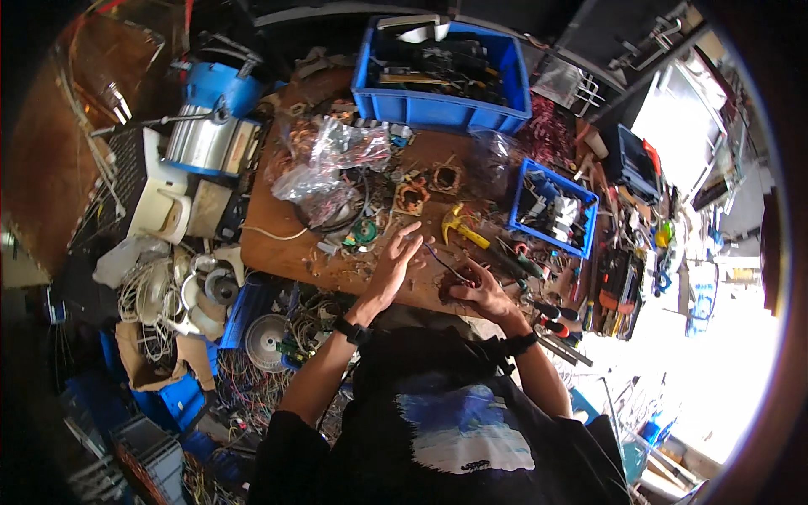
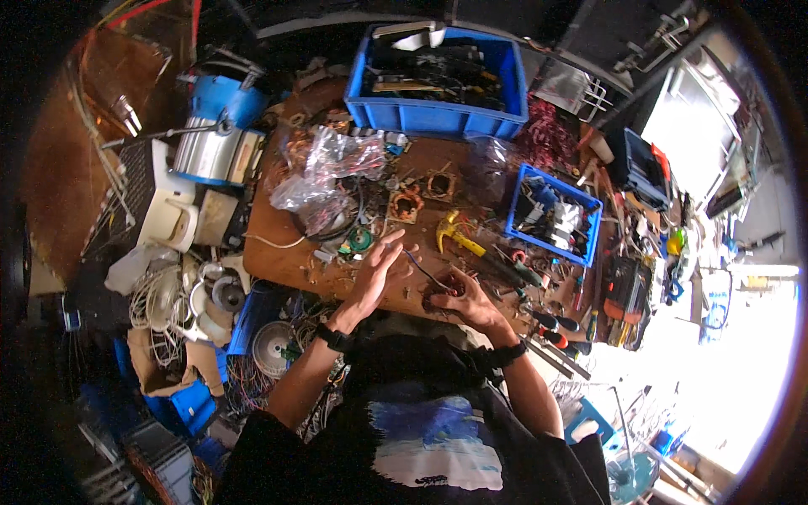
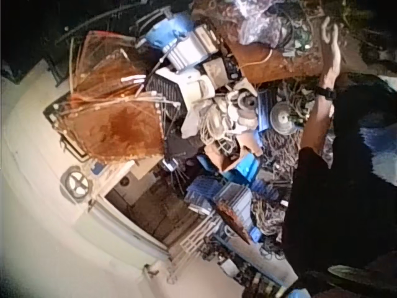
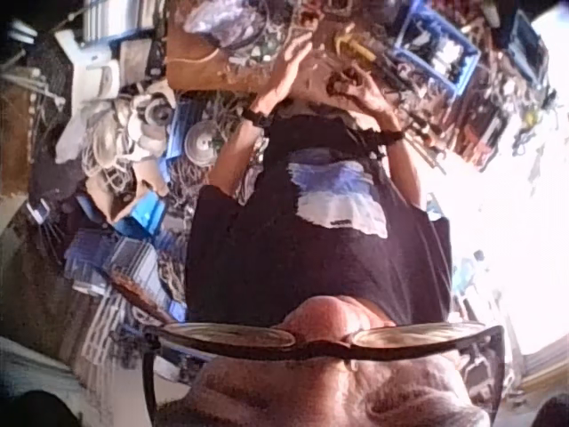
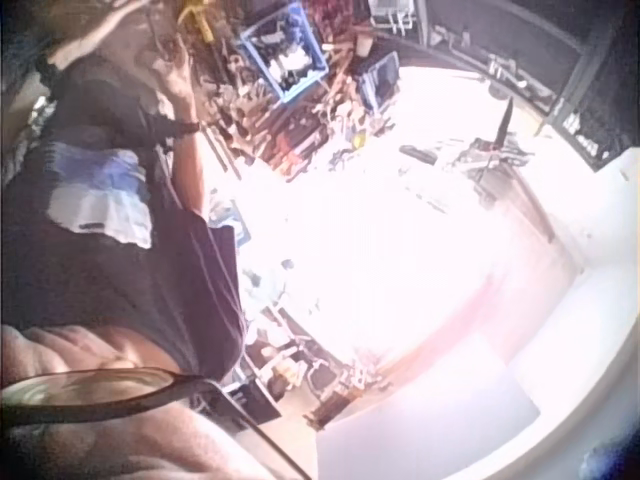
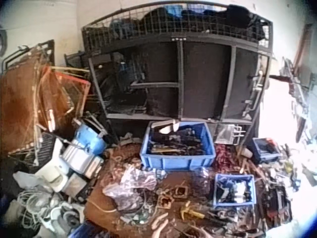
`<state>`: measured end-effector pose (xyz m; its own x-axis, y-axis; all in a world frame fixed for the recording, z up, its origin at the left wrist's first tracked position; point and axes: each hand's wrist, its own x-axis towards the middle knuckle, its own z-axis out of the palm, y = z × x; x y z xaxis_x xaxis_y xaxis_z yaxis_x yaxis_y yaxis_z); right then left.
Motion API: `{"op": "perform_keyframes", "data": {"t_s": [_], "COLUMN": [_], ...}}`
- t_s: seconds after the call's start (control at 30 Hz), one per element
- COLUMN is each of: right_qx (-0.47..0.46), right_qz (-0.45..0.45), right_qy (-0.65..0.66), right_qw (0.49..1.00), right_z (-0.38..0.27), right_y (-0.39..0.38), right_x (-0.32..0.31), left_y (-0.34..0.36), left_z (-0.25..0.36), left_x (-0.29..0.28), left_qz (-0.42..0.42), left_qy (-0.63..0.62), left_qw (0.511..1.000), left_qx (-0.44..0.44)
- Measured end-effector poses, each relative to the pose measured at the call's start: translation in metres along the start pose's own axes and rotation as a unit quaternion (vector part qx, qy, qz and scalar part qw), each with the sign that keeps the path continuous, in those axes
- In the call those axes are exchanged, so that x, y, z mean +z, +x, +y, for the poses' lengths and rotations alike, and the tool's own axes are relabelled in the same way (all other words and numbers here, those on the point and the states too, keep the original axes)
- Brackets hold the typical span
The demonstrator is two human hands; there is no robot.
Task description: The person uses pliers to strip insulation from a wire and then manipulates a small circular electronic component on a cluttered workbench. They repeatedly adjust the component and the wire, appearing to prepare for a connection or repair.
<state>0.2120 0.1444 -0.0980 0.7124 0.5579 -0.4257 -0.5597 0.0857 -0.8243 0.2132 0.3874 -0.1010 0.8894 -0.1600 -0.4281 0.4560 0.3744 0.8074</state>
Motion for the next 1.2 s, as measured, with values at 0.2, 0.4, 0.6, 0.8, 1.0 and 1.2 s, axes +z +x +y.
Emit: {"op": "perform_keyframes", "data": {"t_s": [0.2,0.4,0.6,0.8,1.0,1.2], "right_qx": [-0.002,-0.015,-0.002,0.046,-0.005,-0.081], "right_qz": [0.017,0.020,0.031,0.081,0.124,0.119], "right_qy": [0.088,0.198,0.137,-0.048,-0.002,0.158], "right_qw": [0.996,0.980,0.990,0.994,0.992,0.977], "right_z": [-0.008,-0.005,-0.007,-0.016,-0.027,-0.010], "right_y": [-0.006,0.001,0.012,0.001,-0.029,-0.049], "right_x": [0.000,0.008,0.015,0.025,0.017,-0.019], "left_y": [-0.008,-0.023,-0.023,-0.024,-0.007,-0.013], "left_z": [-0.013,-0.032,-0.043,0.019,-0.036,-0.055], "left_x": [-0.006,-0.002,-0.010,0.007,0.011,0.074], "left_qz": [0.015,0.000,0.020,0.093,-0.092,-0.109], "left_qy": [-0.050,0.201,0.171,0.462,0.543,0.412], "left_qw": [0.998,0.974,0.967,0.799,0.810,0.897], "left_qx": [0.029,0.108,0.190,0.373,0.204,0.115]}}
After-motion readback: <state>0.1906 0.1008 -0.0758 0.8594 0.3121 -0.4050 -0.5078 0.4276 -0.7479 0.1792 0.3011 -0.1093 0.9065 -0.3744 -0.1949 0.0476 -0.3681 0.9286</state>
